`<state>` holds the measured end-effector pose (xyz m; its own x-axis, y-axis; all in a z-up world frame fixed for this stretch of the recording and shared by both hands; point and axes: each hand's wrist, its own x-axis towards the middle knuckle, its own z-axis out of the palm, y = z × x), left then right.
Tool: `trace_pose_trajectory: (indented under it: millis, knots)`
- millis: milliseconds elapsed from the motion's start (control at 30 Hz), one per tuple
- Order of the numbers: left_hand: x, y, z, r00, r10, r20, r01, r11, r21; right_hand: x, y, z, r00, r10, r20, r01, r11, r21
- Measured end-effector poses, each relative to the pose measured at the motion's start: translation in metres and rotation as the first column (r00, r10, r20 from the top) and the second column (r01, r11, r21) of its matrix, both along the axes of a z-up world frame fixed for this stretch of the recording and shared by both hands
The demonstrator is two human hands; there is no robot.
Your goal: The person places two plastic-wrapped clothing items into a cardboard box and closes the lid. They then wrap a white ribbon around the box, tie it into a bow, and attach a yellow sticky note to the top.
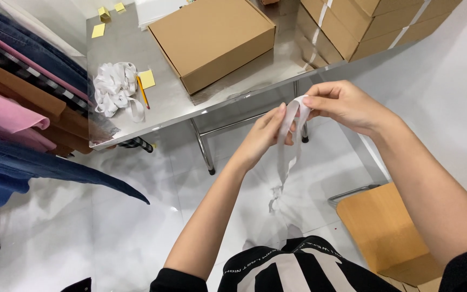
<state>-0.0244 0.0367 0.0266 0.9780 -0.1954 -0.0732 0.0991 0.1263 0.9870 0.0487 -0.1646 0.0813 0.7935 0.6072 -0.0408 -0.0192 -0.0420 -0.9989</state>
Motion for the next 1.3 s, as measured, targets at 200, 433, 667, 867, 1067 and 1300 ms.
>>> trace_pose_trajectory:
  millis: [200, 433, 667, 867, 1067, 1300]
  knots:
    - [0.009, 0.016, -0.001, 0.992, 0.016, 0.127, -0.018, 1.0, 0.012, 0.019, -0.002, -0.018, 0.994, 0.102, -0.049, -0.098, 0.992, 0.077]
    - [0.02, 0.018, -0.002, 0.98, 0.116, 0.159, -0.127, 0.99, 0.062, 0.008, 0.005, 0.004, 0.993, 0.115, -0.006, -0.115, 0.993, -0.003]
    - [0.019, 0.045, 0.012, 0.977, 0.152, 0.15, -0.172, 0.977, 0.124, 0.02, -0.006, 0.002, 0.998, 0.051, -0.022, -0.055, 0.923, -0.381]
    - [0.007, 0.059, 0.018, 0.98, -0.179, 0.083, 0.157, 0.963, 0.22, 0.015, -0.001, 0.004, 1.0, 0.0, 0.011, 0.005, 0.913, -0.408]
    - [0.004, 0.052, 0.024, 0.981, -0.195, 0.01, 0.19, 0.966, 0.175, 0.008, 0.014, 0.006, 0.998, 0.06, 0.021, -0.045, 0.908, -0.416]
    - [-0.005, 0.067, 0.021, 0.991, -0.1, -0.094, 0.125, 0.938, 0.323, 0.007, 0.012, 0.006, 1.0, -0.004, 0.028, 0.018, 0.837, -0.546]
